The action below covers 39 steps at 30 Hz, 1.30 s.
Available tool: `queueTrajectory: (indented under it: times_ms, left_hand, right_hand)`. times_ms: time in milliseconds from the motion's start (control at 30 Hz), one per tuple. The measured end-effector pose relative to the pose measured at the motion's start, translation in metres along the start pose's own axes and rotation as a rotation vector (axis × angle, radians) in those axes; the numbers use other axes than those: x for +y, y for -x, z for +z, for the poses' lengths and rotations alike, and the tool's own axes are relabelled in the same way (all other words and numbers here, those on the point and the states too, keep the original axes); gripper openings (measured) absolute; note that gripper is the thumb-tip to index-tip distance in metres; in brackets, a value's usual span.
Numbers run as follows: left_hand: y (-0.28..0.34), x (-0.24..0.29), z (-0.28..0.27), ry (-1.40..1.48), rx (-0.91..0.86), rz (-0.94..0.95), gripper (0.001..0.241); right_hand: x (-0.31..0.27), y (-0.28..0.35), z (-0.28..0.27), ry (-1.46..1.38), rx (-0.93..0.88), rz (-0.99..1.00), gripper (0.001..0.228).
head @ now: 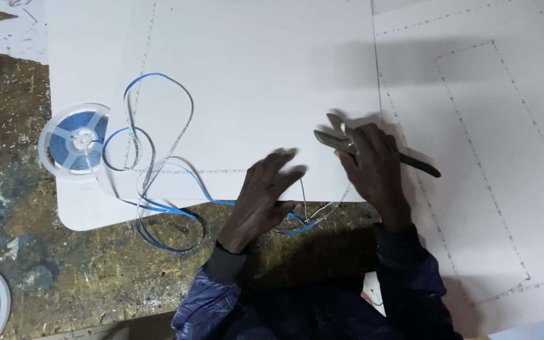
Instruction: Measuring, cutting, and adhering LED light strips to a white sign board following a pre-marked layout.
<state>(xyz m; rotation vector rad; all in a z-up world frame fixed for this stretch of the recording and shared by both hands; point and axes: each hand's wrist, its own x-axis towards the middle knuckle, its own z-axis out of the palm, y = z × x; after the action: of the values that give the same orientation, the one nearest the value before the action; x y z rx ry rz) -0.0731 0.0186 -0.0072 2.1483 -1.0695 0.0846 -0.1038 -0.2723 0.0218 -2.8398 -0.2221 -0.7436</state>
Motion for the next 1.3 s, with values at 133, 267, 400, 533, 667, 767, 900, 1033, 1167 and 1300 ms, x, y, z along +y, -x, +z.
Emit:
queueTrajectory:
  times_ms: [133, 267, 400, 533, 667, 767, 900, 1033, 1167, 1300]
  left_hand:
    - [0.006, -0.007, 0.015, -0.04, 0.052, 0.078, 0.044]
    - [0.011, -0.014, 0.023, 0.031, 0.146, 0.116, 0.03]
    - [0.017, -0.002, 0.008, 0.02, -0.007, 0.129, 0.043]
    - [0.018, -0.002, 0.02, -0.016, -0.046, 0.063, 0.055]
    - [0.013, -0.007, 0.037, -0.069, -0.019, 0.046, 0.05]
    - [-0.006, 0.013, 0.043, -0.078, -0.025, 0.105, 0.053]
    - [-0.031, 0.041, 0.053, -0.106, 0.071, 0.309, 0.073]
    - [-0.043, 0.049, 0.047, -0.089, 0.099, 0.402, 0.052]
    - [-0.031, 0.024, 0.065, -0.163, 0.073, 0.384, 0.034]
    - [-0.012, 0.006, 0.073, -0.137, 0.091, 0.448, 0.029]
  right_hand:
    - [0.024, 0.015, -0.005, 0.063, -0.023, 0.083, 0.046]
    - [0.034, 0.033, -0.001, 0.055, -0.046, 0.202, 0.047]
    - [0.032, 0.046, 0.005, -0.025, -0.006, 0.234, 0.041]
    - [0.02, 0.043, 0.0, -0.093, 0.014, 0.284, 0.04]
    - [0.027, 0.039, -0.001, -0.065, 0.055, 0.292, 0.037]
    - [0.056, 0.028, 0.0, -0.06, 0.227, 0.307, 0.026]
    - [0.049, 0.005, -0.057, -0.043, 0.425, 0.277, 0.031]
    - [0.079, 0.015, -0.049, 0.024, 0.437, 0.321, 0.017]
    - [0.084, 0.016, -0.038, -0.005, 0.273, 0.523, 0.016]
    - [0.095, 0.021, -0.03, -0.086, 0.171, 0.603, 0.021]
